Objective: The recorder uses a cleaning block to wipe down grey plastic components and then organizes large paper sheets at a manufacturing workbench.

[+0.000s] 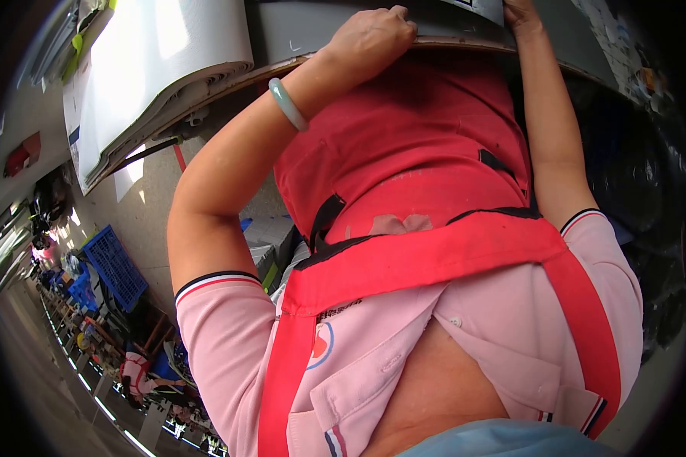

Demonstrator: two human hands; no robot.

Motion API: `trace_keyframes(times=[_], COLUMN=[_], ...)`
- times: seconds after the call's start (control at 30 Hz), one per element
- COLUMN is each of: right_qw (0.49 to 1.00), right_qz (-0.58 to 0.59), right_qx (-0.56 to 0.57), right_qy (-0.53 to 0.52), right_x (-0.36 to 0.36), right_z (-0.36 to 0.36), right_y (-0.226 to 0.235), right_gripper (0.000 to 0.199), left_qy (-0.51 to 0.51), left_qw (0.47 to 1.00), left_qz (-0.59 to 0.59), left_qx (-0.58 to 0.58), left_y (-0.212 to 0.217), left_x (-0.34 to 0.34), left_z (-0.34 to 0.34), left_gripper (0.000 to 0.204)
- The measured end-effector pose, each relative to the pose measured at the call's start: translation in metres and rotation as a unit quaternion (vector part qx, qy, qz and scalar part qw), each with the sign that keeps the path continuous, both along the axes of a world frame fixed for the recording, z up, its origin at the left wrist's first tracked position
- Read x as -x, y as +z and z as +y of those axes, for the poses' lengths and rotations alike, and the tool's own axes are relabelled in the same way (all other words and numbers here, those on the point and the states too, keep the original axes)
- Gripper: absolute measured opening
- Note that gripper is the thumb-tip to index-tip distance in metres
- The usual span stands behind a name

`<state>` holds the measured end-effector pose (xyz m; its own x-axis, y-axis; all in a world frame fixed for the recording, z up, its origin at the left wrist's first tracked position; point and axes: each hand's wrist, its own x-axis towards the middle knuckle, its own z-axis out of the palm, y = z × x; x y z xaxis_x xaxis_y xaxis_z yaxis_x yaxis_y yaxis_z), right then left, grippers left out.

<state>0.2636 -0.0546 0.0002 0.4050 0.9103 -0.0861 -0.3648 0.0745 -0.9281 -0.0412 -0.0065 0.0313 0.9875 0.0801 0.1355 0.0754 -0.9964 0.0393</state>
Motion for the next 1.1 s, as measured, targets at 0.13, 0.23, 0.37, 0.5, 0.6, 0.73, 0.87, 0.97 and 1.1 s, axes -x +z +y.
trace_keyframes(times=[0.13,0.23,0.37,0.5,0.6,0.73,0.87,0.97,1.1], right_qw=[1.000,0.972,0.957,0.989,0.977,0.954,0.970,0.967,0.994], right_qz=[0.009,0.221,0.270,0.094,0.092,0.132,0.147,0.186,0.051], right_qx=[0.009,-0.042,-0.091,-0.098,-0.144,-0.159,-0.157,-0.166,-0.084], right_qy=[-0.006,0.069,0.059,-0.054,-0.128,-0.217,-0.115,-0.052,-0.048], right_x=[0.009,-0.006,-0.021,-0.038,-0.040,-0.018,-0.056,-0.022,-0.033], right_z=[0.002,-0.001,-0.011,-0.037,-0.057,-0.078,-0.120,-0.106,-0.090], right_y=[0.005,-0.004,0.002,0.032,0.066,0.095,0.057,0.077,0.073], right_gripper=[0.023,0.023,0.026,0.028,0.030,0.020,0.042,0.042,0.042], left_qy=[0.044,0.079,0.047,-0.029,-0.044,-0.038,0.047,0.157,0.303], left_qw=[0.985,0.992,0.991,0.984,0.979,0.909,0.882,0.849,0.762], left_qz=[-0.142,-0.031,-0.067,-0.158,-0.189,-0.411,-0.406,-0.398,-0.411], left_qx=[-0.086,0.097,0.103,0.080,0.061,0.051,0.234,0.311,0.398], left_y=[-0.002,0.013,0.010,0.004,-0.001,-0.005,0.019,0.058,0.095], left_x=[-0.001,-0.010,-0.023,-0.097,-0.177,-0.242,-0.198,-0.102,-0.027], left_z=[-0.014,-0.014,-0.011,-0.029,-0.054,-0.057,-0.005,0.069,0.201], left_gripper=[0.016,0.017,0.030,0.019,0.021,0.015,0.016,0.017,0.020])
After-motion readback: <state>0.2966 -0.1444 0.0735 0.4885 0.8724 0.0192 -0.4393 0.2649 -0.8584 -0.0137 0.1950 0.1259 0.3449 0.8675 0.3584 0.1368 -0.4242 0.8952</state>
